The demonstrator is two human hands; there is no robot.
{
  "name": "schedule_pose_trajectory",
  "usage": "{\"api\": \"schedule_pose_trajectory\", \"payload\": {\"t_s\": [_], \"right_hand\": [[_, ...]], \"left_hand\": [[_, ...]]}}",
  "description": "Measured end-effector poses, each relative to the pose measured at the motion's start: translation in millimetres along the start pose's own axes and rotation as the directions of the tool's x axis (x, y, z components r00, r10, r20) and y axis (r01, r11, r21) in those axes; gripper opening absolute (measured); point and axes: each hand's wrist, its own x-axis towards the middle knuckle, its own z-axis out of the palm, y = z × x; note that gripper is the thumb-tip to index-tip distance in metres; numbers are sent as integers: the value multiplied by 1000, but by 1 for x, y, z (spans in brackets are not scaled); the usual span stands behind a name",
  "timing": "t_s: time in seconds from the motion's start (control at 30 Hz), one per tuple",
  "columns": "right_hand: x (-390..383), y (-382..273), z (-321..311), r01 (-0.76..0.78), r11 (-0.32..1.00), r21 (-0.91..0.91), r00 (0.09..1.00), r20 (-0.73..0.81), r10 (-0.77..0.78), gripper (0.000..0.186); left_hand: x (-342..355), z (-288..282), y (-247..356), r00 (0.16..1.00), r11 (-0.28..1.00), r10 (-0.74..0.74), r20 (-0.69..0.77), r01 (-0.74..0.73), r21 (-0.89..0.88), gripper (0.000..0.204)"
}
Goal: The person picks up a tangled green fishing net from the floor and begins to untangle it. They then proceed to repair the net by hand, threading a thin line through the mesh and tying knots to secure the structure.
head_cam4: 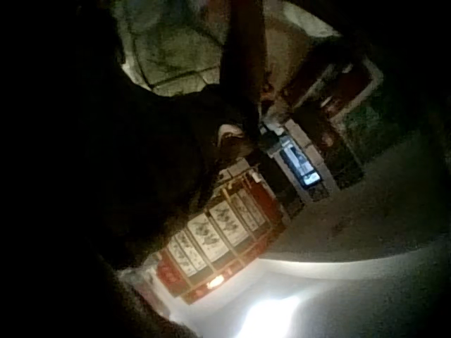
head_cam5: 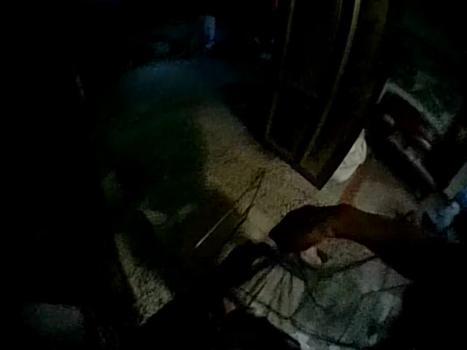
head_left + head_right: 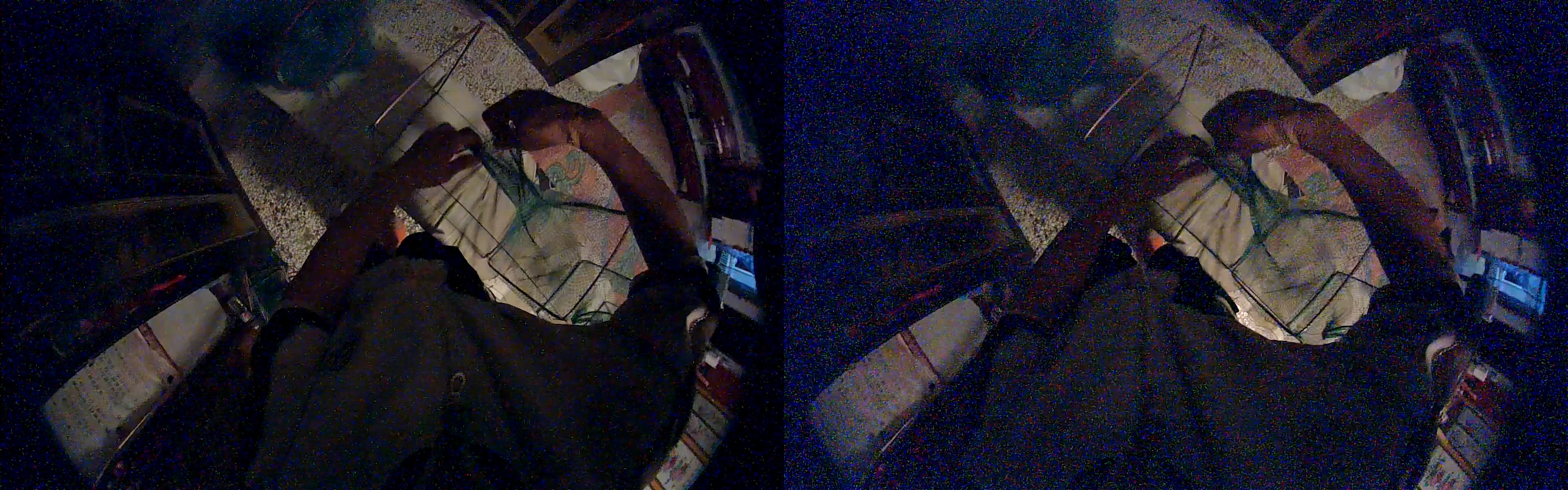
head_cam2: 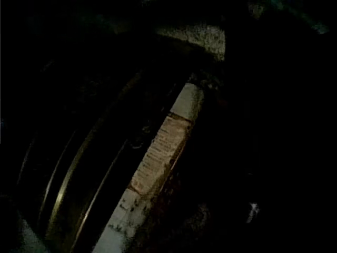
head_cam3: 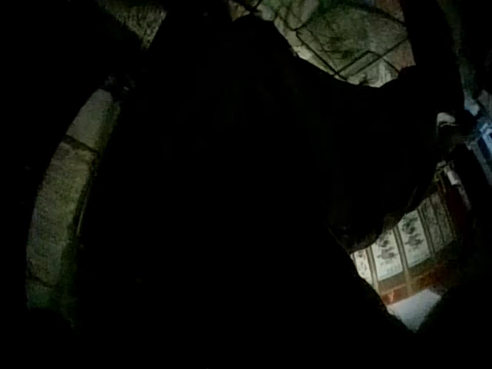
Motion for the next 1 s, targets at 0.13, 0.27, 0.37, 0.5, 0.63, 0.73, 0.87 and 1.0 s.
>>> {"api": "schedule_pose_trajectory", "payload": {"t_s": [0.13,0.27,0.37,0.5,0.63,0.73,0.87,1.0], "right_hand": [[-5,-8,3,-65,987,-144,993,-111,49,20],[-9,-17,17,-151,969,-196,972,-207,109,20],[-2,-29,13,-190,959,-211,974,-164,156,22],[5,-29,11,-104,975,-196,974,-220,60,27],[11,-26,8,-80,989,-125,961,-275,43,30],[9,-44,-4,-188,981,-46,972,-150,179,31],[-2,-30,11,-151,979,-137,977,-173,126,27],[-7,-32,6,24,997,71,997,-73,-19,22]], "left_hand": [[10,19,-18,946,975,223,-233,-219,44,26],[6,13,-8,959,962,268,-92,-263,69,28],[4,0,0,989,988,24,145,-45,145,28],[5,-22,19,959,971,-232,163,237,-11,28],[5,-21,30,989,947,-141,-34,125,-297,26],[2,-20,29,972,837,-223,71,228,-497,24],[-19,-5,2,961,845,-186,203,262,-466,20],[-13,-12,-16,995,981,27,92,-9,-195,18]]}}
